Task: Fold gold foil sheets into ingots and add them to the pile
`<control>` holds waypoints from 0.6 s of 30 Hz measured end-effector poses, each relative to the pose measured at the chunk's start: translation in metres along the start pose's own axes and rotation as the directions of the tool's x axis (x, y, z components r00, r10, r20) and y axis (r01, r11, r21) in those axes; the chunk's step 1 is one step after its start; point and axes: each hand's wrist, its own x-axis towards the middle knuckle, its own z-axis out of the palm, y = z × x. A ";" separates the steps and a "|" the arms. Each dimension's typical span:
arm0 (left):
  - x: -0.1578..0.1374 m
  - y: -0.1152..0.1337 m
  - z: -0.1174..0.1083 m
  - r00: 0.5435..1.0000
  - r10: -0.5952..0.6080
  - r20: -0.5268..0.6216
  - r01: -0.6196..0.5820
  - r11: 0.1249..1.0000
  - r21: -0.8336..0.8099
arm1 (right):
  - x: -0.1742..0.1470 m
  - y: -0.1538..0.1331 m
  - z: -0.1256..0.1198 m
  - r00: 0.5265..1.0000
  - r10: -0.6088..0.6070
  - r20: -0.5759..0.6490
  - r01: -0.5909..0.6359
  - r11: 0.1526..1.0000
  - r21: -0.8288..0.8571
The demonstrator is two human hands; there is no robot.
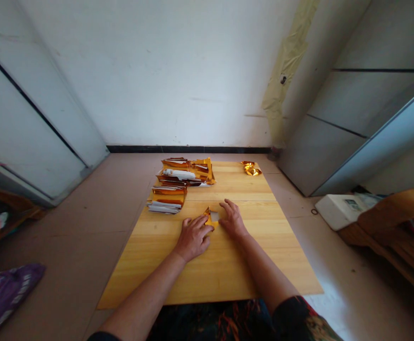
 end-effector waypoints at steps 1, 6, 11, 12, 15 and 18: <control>0.000 0.000 0.000 1.000 -0.002 0.000 0.002 1.000 0.001 | 0.000 0.002 -0.001 1.000 0.000 -0.010 0.000 1.000 0.009; 0.000 0.006 -0.001 1.000 -0.014 0.007 0.014 1.000 0.006 | -0.001 -0.003 -0.001 0.998 -0.055 -0.018 0.055 0.998 -0.032; -0.002 0.019 -0.001 0.998 -0.058 0.000 0.058 0.998 0.019 | 0.003 -0.029 -0.001 0.999 -0.047 0.025 0.050 0.993 -0.103; -0.001 0.021 -0.001 0.998 -0.070 -0.002 0.070 0.997 0.024 | 0.003 -0.032 -0.002 0.999 -0.031 0.030 0.033 0.995 -0.090; 0.001 0.027 0.000 0.995 -0.095 -0.003 0.095 0.994 0.044 | 0.000 -0.035 -0.005 0.997 0.014 0.077 -0.012 1.000 -0.019; 0.005 0.030 0.001 0.993 -0.116 -0.001 0.116 0.991 0.072 | -0.007 -0.032 -0.006 0.993 -0.019 0.119 0.015 0.999 0.034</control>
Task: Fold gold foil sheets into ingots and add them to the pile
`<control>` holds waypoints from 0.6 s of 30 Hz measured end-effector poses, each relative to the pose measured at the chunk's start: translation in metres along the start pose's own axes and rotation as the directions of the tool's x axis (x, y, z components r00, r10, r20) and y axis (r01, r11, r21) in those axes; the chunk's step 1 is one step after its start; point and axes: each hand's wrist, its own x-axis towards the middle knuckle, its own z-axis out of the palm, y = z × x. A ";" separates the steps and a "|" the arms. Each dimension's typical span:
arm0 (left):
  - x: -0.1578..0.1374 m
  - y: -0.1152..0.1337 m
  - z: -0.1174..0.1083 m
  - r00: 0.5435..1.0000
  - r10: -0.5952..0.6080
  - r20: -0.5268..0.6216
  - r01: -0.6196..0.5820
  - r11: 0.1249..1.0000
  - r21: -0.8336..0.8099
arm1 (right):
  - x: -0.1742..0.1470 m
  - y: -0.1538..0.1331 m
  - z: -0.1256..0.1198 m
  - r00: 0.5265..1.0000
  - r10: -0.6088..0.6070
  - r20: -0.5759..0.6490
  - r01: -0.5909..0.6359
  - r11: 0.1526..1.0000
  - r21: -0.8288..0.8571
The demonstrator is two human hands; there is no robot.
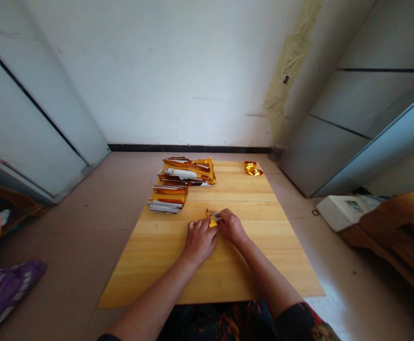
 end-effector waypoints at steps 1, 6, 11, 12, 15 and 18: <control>0.001 0.002 0.000 1.000 -0.008 0.003 0.008 1.000 0.015 | -0.003 0.001 0.000 0.999 -0.033 -0.002 0.033 0.999 0.013; 0.004 0.009 0.000 0.999 -0.052 0.009 0.051 0.993 0.107 | -0.015 -0.001 0.002 0.989 -0.137 -0.046 0.138 0.990 0.011; 0.002 0.008 0.000 1.000 -0.022 0.009 0.021 0.990 0.136 | -0.028 -0.005 0.002 0.983 -0.175 -0.055 0.166 0.977 -0.135; 0.002 0.006 0.000 1.000 -0.008 0.010 0.006 0.990 0.138 | -0.030 -0.006 0.002 0.981 -0.191 -0.045 0.181 0.969 -0.165; 0.001 -0.001 -0.002 0.999 0.046 0.012 -0.047 0.991 0.125 | -0.033 -0.007 0.004 0.981 -0.194 -0.004 0.186 0.948 -0.257; 0.002 -0.010 -0.003 0.993 0.113 0.015 -0.114 0.991 0.066 | -0.034 -0.009 0.006 0.983 -0.179 0.037 0.181 0.920 -0.348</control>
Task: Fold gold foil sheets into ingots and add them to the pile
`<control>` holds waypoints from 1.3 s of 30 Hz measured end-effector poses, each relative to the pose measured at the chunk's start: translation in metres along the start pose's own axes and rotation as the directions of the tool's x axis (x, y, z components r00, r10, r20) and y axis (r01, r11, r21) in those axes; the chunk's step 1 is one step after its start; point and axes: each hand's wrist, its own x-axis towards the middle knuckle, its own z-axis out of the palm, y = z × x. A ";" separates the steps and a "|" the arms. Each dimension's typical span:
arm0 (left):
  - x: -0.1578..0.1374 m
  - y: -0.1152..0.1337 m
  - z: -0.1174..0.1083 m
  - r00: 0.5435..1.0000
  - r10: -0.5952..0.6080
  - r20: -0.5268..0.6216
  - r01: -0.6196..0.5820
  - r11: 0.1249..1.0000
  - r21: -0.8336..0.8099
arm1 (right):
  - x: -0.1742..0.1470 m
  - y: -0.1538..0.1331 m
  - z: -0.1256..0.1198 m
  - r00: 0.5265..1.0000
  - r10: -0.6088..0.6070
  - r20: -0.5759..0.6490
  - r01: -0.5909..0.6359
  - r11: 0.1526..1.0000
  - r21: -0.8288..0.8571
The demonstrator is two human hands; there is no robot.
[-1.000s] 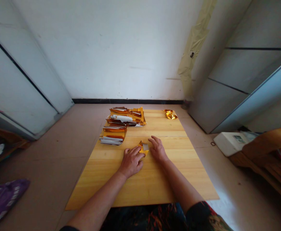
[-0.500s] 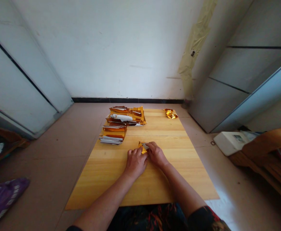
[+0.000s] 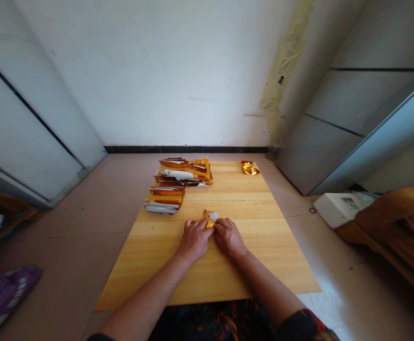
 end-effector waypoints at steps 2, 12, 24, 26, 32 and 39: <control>0.002 -0.008 0.000 0.999 0.032 0.002 -0.032 0.998 -0.050 | 0.000 -0.002 0.000 1.000 0.001 0.017 0.000 0.998 -0.062; 0.023 -0.053 0.008 0.988 0.129 -0.087 -0.152 0.911 -0.384 | 0.001 -0.007 -0.006 0.995 -0.024 0.092 0.040 0.983 -0.181; 0.042 -0.056 0.007 0.990 0.139 0.004 -0.134 0.965 -0.226 | 0.000 -0.006 -0.006 0.994 -0.049 0.099 0.068 0.978 -0.196; 0.041 -0.057 0.001 0.980 0.195 0.025 -0.188 0.967 -0.169 | -0.001 -0.003 -0.007 0.993 -0.068 0.099 0.086 0.978 -0.189; 0.027 -0.061 -0.003 0.942 0.333 0.045 -0.320 0.930 -0.182 | 0.000 0.012 -0.020 0.982 -0.131 0.136 0.151 0.978 -0.145; 0.018 -0.056 0.004 0.928 0.372 -0.006 -0.369 0.921 -0.127 | 0.011 0.021 -0.044 0.954 -0.098 0.285 0.156 0.969 -0.190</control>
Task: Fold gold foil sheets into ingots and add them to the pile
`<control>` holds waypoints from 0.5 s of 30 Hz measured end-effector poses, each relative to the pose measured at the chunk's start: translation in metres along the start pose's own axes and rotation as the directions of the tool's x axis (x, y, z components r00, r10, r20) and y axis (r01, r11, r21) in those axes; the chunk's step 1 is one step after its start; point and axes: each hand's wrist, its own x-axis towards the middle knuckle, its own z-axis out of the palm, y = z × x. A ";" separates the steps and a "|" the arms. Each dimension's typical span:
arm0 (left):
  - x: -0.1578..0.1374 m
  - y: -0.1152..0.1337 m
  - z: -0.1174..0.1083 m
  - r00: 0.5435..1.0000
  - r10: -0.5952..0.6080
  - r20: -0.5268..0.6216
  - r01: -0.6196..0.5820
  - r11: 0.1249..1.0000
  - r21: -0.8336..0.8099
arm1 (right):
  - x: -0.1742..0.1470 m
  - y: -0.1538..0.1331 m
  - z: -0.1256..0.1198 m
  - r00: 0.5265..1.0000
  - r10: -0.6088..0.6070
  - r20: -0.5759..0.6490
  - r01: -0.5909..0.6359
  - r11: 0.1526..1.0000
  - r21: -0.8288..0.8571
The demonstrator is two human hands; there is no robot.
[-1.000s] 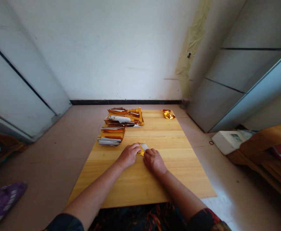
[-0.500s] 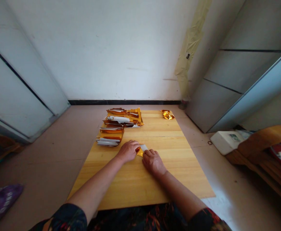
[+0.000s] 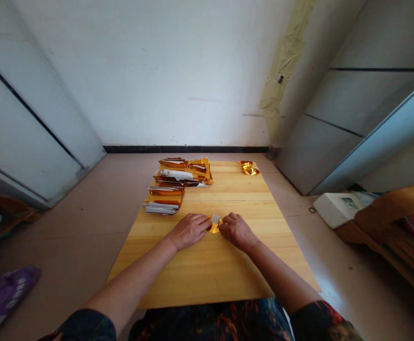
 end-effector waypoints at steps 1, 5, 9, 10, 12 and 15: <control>0.002 0.000 0.000 1.000 -0.004 -0.005 0.004 1.000 -0.004 | 0.001 0.001 -0.002 1.000 0.007 0.030 -0.007 1.000 -0.005; 0.010 -0.004 0.003 1.000 -0.018 -0.012 0.018 1.000 -0.019 | 0.006 0.001 -0.007 0.995 0.020 0.093 -0.019 1.000 -0.022; 0.012 -0.007 0.008 0.999 -0.017 -0.042 0.017 1.000 0.010 | 0.009 -0.003 -0.008 0.997 0.019 0.075 -0.015 0.999 -0.051; 0.012 -0.007 0.009 0.999 -0.020 -0.049 0.020 1.000 0.019 | 0.010 -0.004 -0.007 0.998 0.018 0.068 -0.014 0.998 -0.059; 0.012 -0.006 0.010 0.998 -0.030 -0.053 0.032 0.999 0.027 | 0.011 -0.006 -0.006 0.998 0.017 0.058 -0.013 0.997 -0.073; 0.011 -0.004 0.011 0.994 -0.087 -0.071 0.088 0.996 0.023 | 0.013 -0.007 -0.003 0.999 0.013 0.043 -0.009 0.996 -0.091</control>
